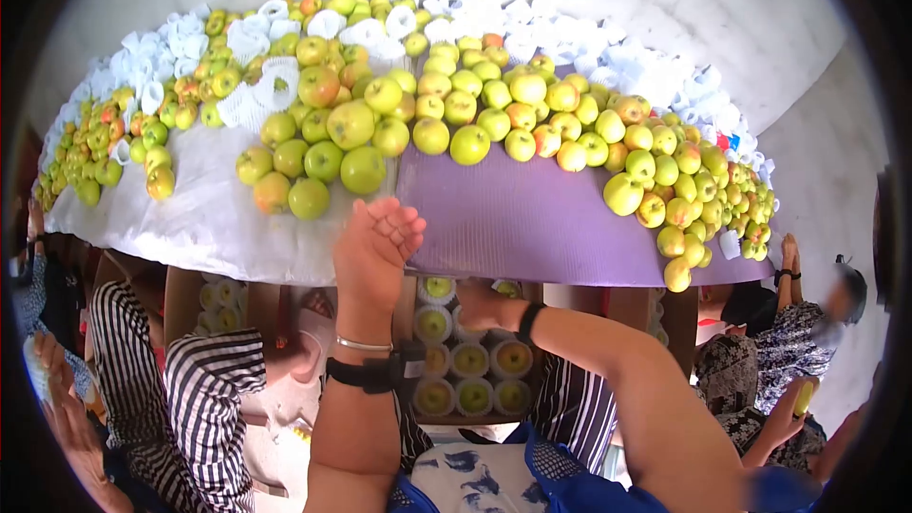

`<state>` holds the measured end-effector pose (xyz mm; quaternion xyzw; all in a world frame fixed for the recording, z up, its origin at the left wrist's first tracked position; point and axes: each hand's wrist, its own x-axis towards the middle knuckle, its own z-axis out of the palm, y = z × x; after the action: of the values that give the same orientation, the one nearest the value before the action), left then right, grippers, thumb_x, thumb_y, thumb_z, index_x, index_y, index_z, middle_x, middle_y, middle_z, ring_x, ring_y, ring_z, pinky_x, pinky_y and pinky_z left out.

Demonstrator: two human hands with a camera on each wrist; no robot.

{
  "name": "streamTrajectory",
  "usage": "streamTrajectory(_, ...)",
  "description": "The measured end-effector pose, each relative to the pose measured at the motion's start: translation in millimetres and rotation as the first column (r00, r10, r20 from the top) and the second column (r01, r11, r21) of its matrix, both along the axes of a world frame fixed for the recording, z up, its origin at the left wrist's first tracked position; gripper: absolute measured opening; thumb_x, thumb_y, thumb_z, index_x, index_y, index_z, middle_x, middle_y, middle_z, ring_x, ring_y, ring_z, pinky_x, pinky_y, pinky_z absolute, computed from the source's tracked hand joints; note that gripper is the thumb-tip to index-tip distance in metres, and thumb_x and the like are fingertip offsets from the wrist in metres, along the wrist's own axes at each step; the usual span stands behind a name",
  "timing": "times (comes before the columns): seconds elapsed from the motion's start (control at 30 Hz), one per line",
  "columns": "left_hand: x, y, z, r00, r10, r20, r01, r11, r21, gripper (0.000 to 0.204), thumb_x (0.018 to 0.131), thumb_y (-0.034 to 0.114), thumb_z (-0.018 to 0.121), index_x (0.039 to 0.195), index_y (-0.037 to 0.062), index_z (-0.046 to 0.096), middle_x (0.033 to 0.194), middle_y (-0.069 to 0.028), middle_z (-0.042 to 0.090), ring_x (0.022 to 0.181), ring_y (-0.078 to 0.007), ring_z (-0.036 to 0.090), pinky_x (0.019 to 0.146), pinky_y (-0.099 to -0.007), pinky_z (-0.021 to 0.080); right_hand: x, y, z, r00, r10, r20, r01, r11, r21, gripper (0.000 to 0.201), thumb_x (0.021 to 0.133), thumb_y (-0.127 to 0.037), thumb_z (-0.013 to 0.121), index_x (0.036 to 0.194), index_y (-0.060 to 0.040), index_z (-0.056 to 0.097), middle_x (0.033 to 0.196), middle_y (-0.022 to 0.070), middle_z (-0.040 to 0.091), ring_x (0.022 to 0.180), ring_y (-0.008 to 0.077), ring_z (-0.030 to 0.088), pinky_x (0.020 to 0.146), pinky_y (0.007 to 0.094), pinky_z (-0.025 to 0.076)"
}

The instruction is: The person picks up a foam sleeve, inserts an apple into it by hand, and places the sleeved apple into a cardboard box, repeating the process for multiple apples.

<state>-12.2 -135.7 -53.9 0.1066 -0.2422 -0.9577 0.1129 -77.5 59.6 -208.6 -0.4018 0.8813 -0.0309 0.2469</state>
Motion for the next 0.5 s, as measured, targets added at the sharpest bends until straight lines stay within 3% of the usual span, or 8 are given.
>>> streamTrajectory(0.03, -0.2, 0.6, -0.9, 1.000, 0.000, 0.004, 0.000, 1.000, 0.001, 0.042, 0.095, 0.040, 0.035, 0.095, 0.0035, 0.057, 0.087, -0.0117, 0.064, 0.080, -0.0253, 0.062, 0.073, -0.0344, 0.050, 0.7, 5.1, 17.6, 0.994, 0.067, 0.091, -0.084, 0.977, 0.194, 0.036, 0.075, -0.018, 0.060, 0.107, -0.0011, 0.059, 0.109, 0.0214, 0.057, 0.100, 0.0366, 0.055, 0.086, 0.0420, 0.043)
streamTrajectory(0.1, -1.1, 1.2, -3.8, 1.000, -0.004, 0.015, 0.004, 1.000, 0.011, 0.042, 0.095, 0.039, 0.035, 0.094, 0.0039, 0.057, 0.086, -0.0114, 0.064, 0.080, -0.0252, 0.062, 0.073, -0.0343, 0.050, 6.9, 18.9, 81.3, 0.940, 0.240, 0.241, -0.302, 0.916, 0.265, 0.035, 0.076, -0.027, 0.064, 0.098, 0.0005, 0.062, 0.101, 0.0210, 0.061, 0.094, 0.0359, 0.058, 0.081, 0.0433, 0.045)
streamTrajectory(0.17, -1.6, 2.3, -7.3, 1.000, -0.012, 0.028, 0.012, 0.999, 0.030, 0.041, 0.095, 0.039, 0.035, 0.093, 0.0042, 0.057, 0.086, -0.0110, 0.064, 0.081, -0.0249, 0.062, 0.073, -0.0343, 0.049, 4.0, 30.6, 120.3, 0.898, 0.289, 0.331, -0.373, 0.900, 0.225, 0.048, 0.077, -0.035, 0.065, 0.106, 0.0032, 0.057, 0.096, 0.0198, 0.061, 0.092, 0.0314, 0.059, 0.080, 0.0396, 0.046)
streamTrajectory(0.23, -0.9, 7.7, -8.3, 0.998, -0.011, 0.062, 0.010, 1.000, 0.007, 0.040, 0.095, 0.038, 0.035, 0.092, 0.0045, 0.056, 0.086, -0.0106, 0.063, 0.081, -0.0246, 0.061, 0.074, -0.0340, 0.048, -10.1, 36.1, 161.4, 0.864, 0.276, 0.421, -0.340, 0.937, 0.083, 0.044, 0.079, -0.033, 0.063, 0.106, 0.0004, 0.058, 0.098, 0.0179, 0.062, 0.087, 0.0275, 0.061, 0.077, 0.0369, 0.048)
streamTrajectory(0.3, -0.6, 13.1, -6.7, 0.997, -0.029, 0.077, 0.029, 1.000, -0.007, 0.038, 0.095, 0.036, 0.034, 0.092, 0.0047, 0.056, 0.086, -0.0102, 0.063, 0.081, -0.0243, 0.061, 0.075, -0.0337, 0.048, -31.9, 36.8, 204.7, 0.877, 0.122, 0.465, -0.151, 0.988, 0.026, 0.041, 0.079, -0.035, 0.061, 0.102, -0.0011, 0.060, 0.101, 0.0171, 0.062, 0.094, 0.0309, 0.058, 0.080, 0.0368, 0.046)
streamTrajectory(0.37, 1.5, 18.7, -3.0, 0.995, -0.071, 0.075, 0.072, 0.997, -0.007, 0.037, 0.096, 0.035, 0.034, 0.092, 0.0048, 0.055, 0.086, -0.0099, 0.062, 0.081, -0.0238, 0.061, 0.076, -0.0333, 0.047, -67.5, 30.9, 237.0, 0.939, 0.115, 0.324, -0.113, 0.993, -0.026, 0.037, 0.080, -0.033, 0.060, 0.100, -0.0026, 0.060, 0.096, 0.0140, 0.063, 0.090, 0.0266, 0.059, 0.079, 0.0356, 0.046)
streamTrajectory(0.43, 0.5, 22.3, -2.7, 0.993, -0.095, 0.066, 0.096, 0.995, -0.010, 0.036, 0.096, 0.034, 0.034, 0.093, 0.0049, 0.055, 0.086, -0.0098, 0.061, 0.081, -0.0234, 0.060, 0.076, -0.0333, 0.046, -109.6, 7.3, 269.6, 0.982, 0.144, 0.124, -0.157, 0.982, 0.104, 0.033, 0.078, -0.029, 0.062, 0.099, -0.0039, 0.060, 0.090, 0.0107, 0.064, 0.084, 0.0232, 0.059, 0.075, 0.0349, 0.047)
streamTrajectory(0.5, 0.3, 24.1, -0.6, 0.992, -0.116, 0.045, 0.118, 0.993, -0.032, 0.036, 0.095, 0.034, 0.035, 0.093, 0.0044, 0.054, 0.087, -0.0101, 0.061, 0.082, -0.0232, 0.059, 0.077, -0.0340, 0.045, -146.3, -13.6, 287.5, 0.998, -0.031, 0.046, 0.032, 0.999, -0.031, 0.034, 0.075, -0.027, 0.066, 0.098, -0.0031, 0.061, 0.086, 0.0107, 0.064, 0.079, 0.0231, 0.060, 0.071, 0.0345, 0.048)
